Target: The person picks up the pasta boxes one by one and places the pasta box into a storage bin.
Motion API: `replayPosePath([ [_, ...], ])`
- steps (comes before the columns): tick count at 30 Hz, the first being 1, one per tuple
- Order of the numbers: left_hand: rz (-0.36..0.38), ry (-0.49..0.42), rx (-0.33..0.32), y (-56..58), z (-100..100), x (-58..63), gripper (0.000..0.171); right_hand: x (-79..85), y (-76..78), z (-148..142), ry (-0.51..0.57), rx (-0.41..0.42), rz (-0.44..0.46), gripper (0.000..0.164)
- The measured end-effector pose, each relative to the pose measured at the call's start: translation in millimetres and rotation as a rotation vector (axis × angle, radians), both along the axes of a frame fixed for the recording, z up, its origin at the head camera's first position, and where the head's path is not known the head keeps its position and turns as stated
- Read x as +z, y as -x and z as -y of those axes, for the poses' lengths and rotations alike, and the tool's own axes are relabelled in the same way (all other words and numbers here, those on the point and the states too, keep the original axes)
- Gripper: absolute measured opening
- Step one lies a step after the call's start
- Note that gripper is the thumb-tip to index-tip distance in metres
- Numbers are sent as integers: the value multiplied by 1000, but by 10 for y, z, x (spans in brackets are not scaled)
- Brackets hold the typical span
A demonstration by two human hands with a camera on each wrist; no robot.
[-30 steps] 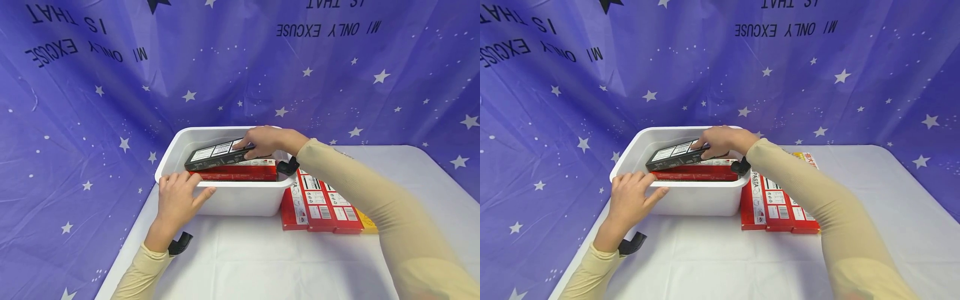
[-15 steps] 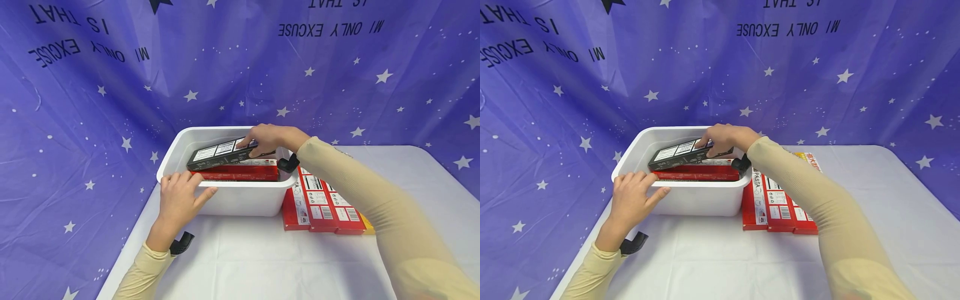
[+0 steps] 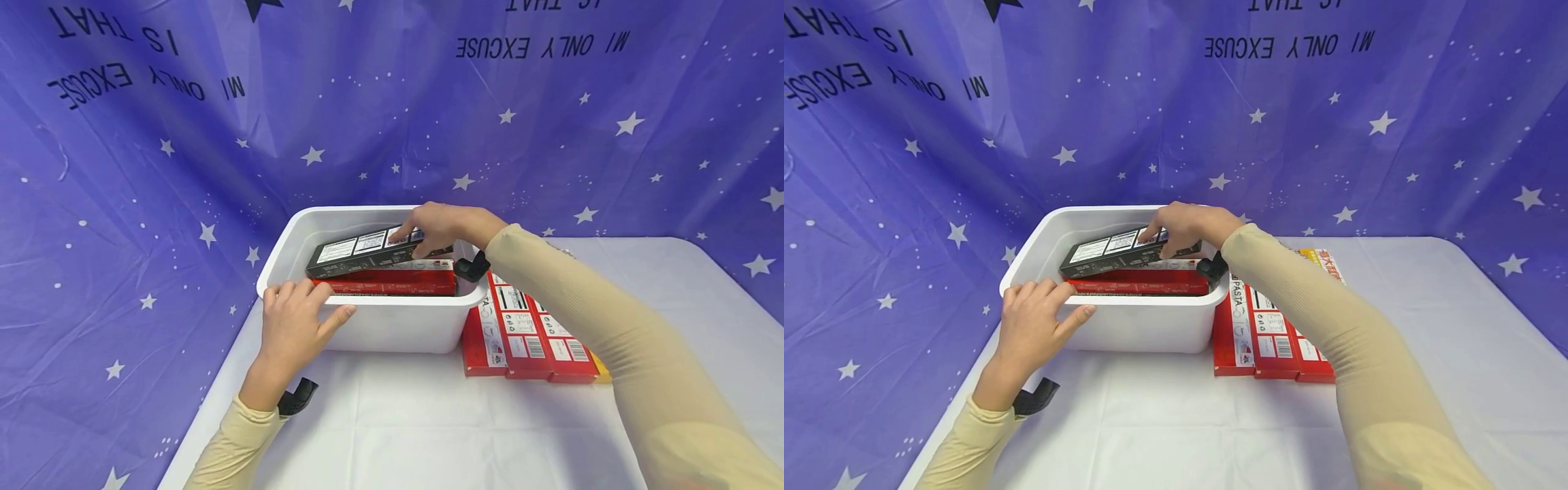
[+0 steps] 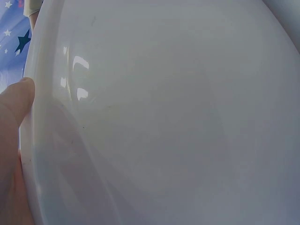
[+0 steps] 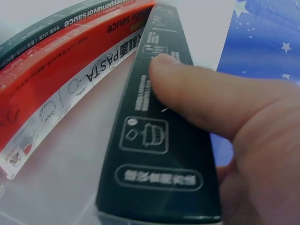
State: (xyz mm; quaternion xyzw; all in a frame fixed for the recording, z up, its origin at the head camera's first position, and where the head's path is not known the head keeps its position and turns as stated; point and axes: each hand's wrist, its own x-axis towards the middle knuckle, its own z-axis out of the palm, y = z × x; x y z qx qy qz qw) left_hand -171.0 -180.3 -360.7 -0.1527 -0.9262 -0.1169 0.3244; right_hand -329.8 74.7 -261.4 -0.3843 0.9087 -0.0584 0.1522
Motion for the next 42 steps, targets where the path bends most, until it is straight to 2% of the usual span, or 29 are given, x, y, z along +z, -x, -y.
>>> replayPosePath([
  [9, -5, -1, -7, 12, -31, -3, 87, -1, 14, -22, 30, 2, -92, 71],
  [13, -15, 7, -7, 18, -41, -2, 87, 15, 7, -39, 41, -28, -109, 70],
  [22, -4, 0, -11, 25, -46, -3, 87, 22, 9, -80, 46, -8, -112, 64],
  [28, 0, -2, -12, 17, -42, -9, 86, 102, 18, -175, 59, 10, -123, 61],
  [35, -8, -3, -1, 15, -18, -10, 88, 182, -13, -488, 43, -113, -127, 51],
  [42, -12, 0, 0, 14, 2, -5, 89, 132, -131, -1090, 52, -215, -150, 48],
])
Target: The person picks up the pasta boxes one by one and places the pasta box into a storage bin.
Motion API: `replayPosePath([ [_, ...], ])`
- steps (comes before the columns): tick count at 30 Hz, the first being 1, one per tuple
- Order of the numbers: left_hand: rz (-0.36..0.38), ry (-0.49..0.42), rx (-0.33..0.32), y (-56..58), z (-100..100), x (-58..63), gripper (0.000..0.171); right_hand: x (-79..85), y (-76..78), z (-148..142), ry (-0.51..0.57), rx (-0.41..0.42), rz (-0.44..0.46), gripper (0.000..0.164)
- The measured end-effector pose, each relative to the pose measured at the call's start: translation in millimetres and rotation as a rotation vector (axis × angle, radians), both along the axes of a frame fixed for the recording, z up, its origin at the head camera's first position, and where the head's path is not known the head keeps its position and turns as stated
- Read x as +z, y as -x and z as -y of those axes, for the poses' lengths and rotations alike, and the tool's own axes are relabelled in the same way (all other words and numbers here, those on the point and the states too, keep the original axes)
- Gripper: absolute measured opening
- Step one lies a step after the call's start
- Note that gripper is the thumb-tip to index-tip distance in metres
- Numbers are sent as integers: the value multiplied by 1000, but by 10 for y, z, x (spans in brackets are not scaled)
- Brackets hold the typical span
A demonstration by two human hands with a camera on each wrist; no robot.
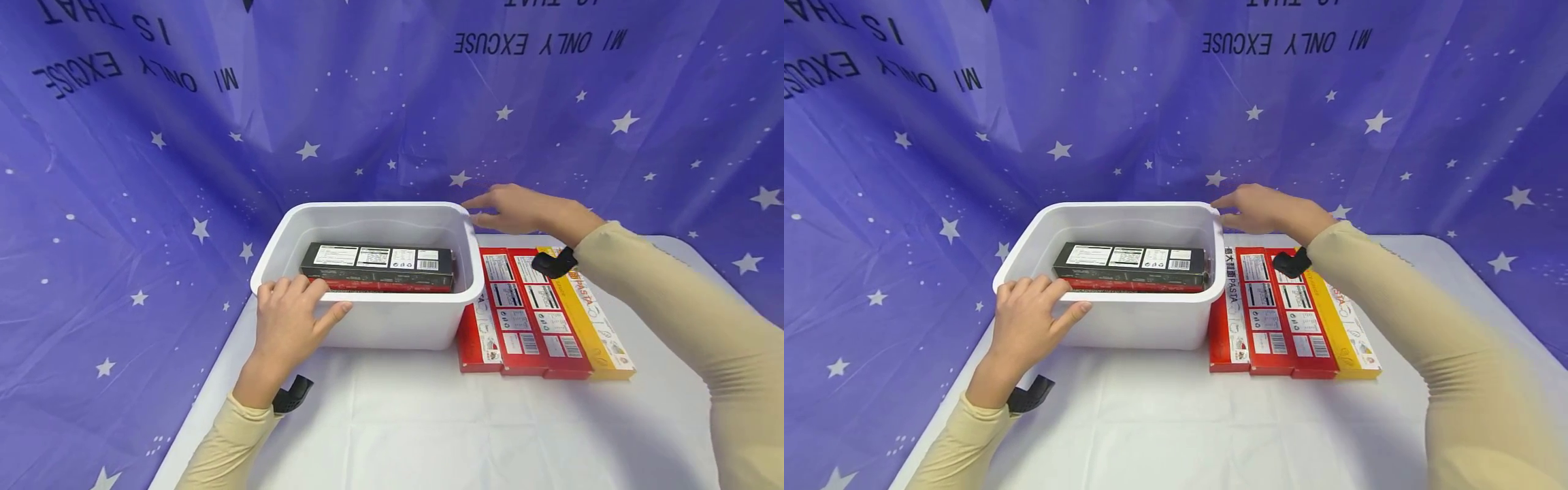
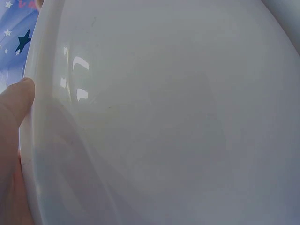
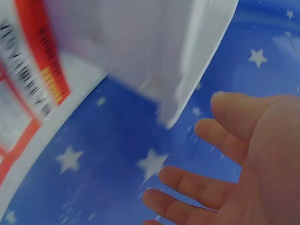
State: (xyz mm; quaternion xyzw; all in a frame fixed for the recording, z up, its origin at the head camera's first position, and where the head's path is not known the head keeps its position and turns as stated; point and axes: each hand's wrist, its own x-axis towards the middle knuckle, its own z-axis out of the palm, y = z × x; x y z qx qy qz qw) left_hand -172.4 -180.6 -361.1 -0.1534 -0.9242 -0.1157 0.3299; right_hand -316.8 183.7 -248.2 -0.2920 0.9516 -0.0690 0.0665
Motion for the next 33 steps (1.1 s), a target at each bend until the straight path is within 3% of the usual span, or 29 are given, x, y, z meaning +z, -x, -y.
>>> replayPosePath([
  [8, -22, -13, -3, 9, 14, 16, 89, -227, -237, -690, -23, -115, -25, 51],
  [18, -13, -26, -17, 8, -5, -14, 87, -593, -514, -1306, -39, -286, 2, 62],
  [26, -23, -22, -25, 9, -8, -33, 86, -908, -741, -1583, -14, -433, 18, 75],
  [33, -28, -18, -18, 3, -5, -22, 88, -1199, -960, -1653, 1, -532, 67, 81],
])
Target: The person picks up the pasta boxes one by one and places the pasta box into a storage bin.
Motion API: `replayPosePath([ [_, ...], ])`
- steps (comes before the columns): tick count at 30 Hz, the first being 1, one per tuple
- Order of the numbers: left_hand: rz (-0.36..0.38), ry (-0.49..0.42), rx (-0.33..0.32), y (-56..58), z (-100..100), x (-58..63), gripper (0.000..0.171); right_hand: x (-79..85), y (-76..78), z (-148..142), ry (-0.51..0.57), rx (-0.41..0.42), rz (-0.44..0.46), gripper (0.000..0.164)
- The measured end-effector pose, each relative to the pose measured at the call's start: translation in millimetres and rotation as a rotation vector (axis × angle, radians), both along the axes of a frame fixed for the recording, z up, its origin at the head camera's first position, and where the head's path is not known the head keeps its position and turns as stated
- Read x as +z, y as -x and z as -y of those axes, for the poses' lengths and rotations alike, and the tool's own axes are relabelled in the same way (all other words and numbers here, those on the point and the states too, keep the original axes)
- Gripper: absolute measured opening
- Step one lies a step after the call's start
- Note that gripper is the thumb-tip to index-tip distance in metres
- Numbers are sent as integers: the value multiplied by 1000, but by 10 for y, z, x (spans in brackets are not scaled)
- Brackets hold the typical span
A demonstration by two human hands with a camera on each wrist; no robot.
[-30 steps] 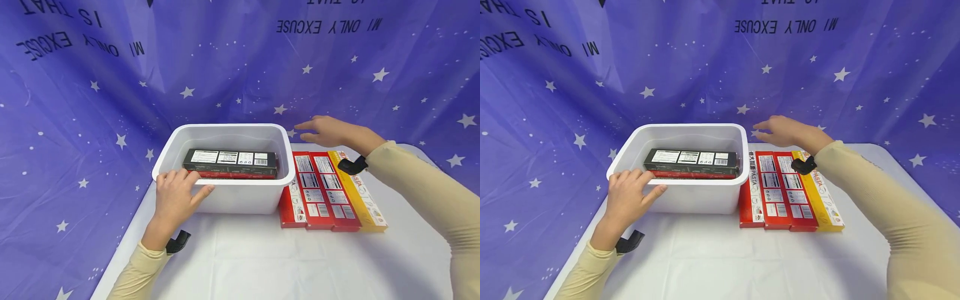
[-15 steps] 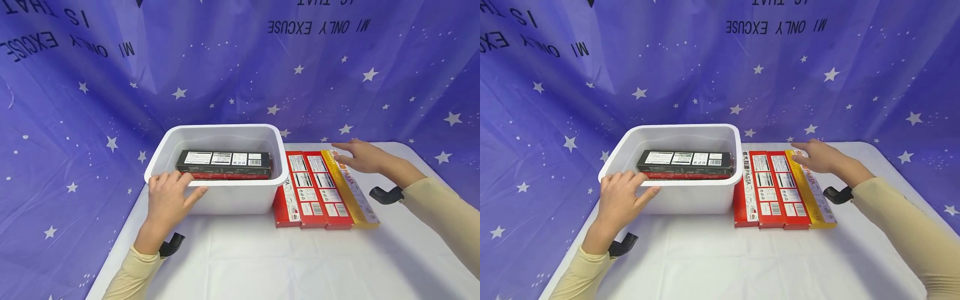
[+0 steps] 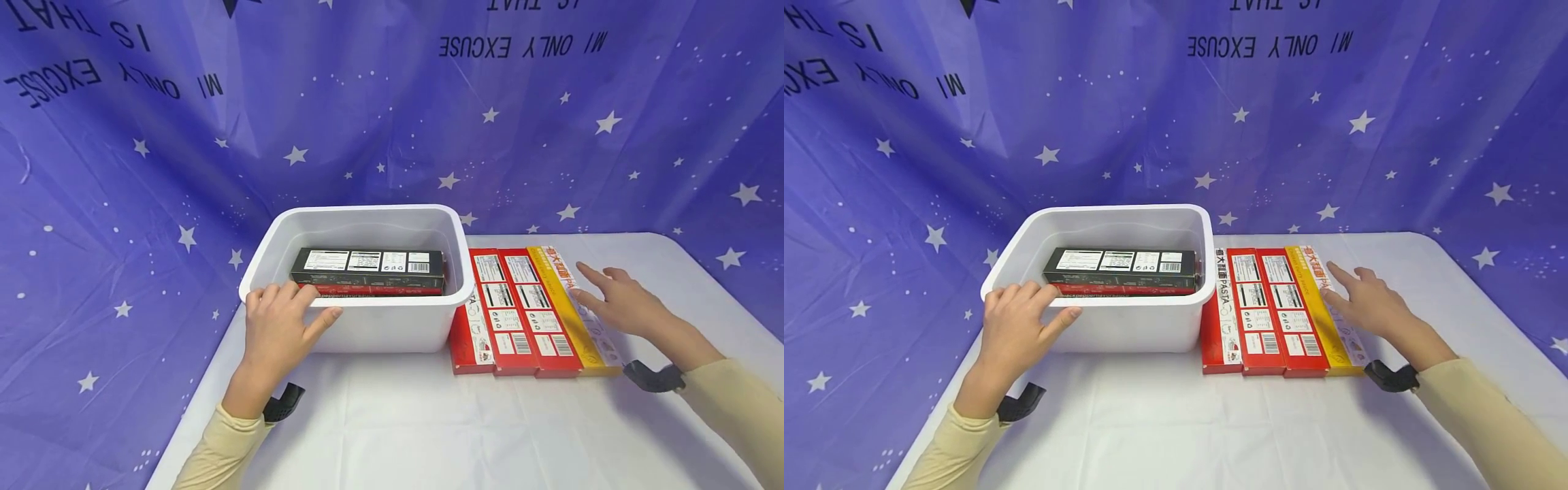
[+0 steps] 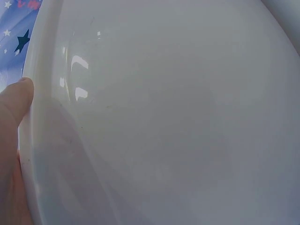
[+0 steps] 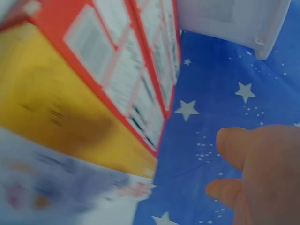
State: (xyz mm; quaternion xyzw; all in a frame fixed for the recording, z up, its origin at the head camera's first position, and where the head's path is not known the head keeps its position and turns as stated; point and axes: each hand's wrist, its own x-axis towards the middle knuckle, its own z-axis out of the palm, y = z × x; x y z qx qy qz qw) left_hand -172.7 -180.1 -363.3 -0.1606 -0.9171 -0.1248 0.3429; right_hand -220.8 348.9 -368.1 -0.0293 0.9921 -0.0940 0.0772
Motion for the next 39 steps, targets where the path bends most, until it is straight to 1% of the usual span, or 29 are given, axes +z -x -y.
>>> replayPosePath([
  [2, 2, -1, 1, -4, 1, 1, 87, -94, -57, -4, 4, -18, 13, 82],
  [9, 9, -2, 1, -12, 3, 5, 85, -427, -213, 19, 31, -34, 24, 82],
  [15, 10, -4, 7, -9, 7, 2, 86, -687, -302, 88, 58, -5, -17, 81],
  [20, 3, -4, 6, -4, 9, -3, 86, -837, -340, 125, 74, -39, -44, 82],
  [25, -7, -4, 4, -2, 7, -5, 86, -871, -350, 130, 73, -51, -60, 80],
  [32, -2, -2, 7, 1, 4, -11, 87, -835, -342, 79, 62, -66, -27, 82],
  [35, 4, -1, 8, 1, 3, -13, 87, -826, -339, 23, 39, -85, -12, 85],
  [39, 0, 0, 3, 3, 2, -11, 86, -817, -346, -61, -3, -127, 6, 93],
])
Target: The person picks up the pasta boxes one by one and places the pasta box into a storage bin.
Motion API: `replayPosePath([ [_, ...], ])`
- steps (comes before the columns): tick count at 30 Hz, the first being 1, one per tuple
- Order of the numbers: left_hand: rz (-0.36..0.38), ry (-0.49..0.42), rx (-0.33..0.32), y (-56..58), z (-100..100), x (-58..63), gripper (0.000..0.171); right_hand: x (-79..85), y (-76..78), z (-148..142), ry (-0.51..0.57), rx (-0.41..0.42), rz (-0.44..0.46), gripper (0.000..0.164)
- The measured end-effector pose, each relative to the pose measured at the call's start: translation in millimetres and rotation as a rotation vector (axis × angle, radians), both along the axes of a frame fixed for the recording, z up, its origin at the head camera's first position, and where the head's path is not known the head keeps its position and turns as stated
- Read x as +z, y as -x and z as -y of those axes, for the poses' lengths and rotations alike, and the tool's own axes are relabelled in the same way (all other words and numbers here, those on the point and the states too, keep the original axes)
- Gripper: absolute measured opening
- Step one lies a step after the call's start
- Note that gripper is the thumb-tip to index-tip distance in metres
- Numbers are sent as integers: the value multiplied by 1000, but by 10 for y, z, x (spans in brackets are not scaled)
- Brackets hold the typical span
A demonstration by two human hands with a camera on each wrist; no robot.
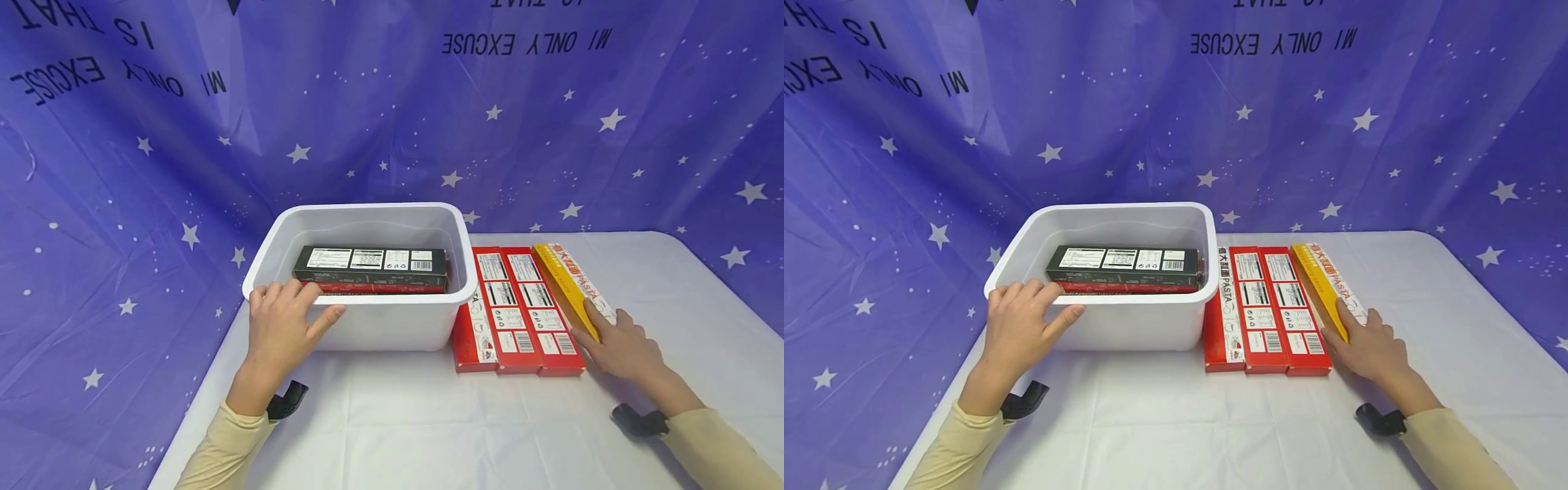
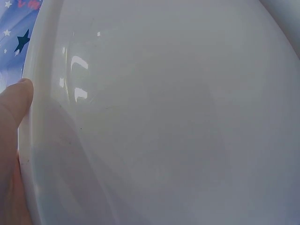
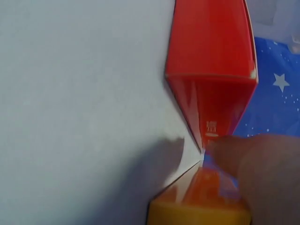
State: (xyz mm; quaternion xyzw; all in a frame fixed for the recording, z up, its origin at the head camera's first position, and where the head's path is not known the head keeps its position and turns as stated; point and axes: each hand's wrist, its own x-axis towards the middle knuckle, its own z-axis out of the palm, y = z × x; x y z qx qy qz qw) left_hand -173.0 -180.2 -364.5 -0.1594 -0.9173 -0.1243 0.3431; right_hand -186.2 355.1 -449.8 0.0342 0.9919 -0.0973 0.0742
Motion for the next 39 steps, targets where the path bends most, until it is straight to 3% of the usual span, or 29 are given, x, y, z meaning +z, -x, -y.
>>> replayPosePath([
  [11, 10, 0, 3, 2, 0, 5, 86, -2, -18, -51, 27, -49, 17, 89],
  [28, 8, 1, 12, -1, -7, 11, 88, 28, 19, -132, 37, -26, -51, 77],
  [34, -1, -6, 1, -9, -16, 23, 87, 135, 35, -173, 24, -9, -85, 76],
  [39, 10, -6, 5, -13, -15, 19, 87, 379, 78, -196, 0, 58, -118, 73],
])
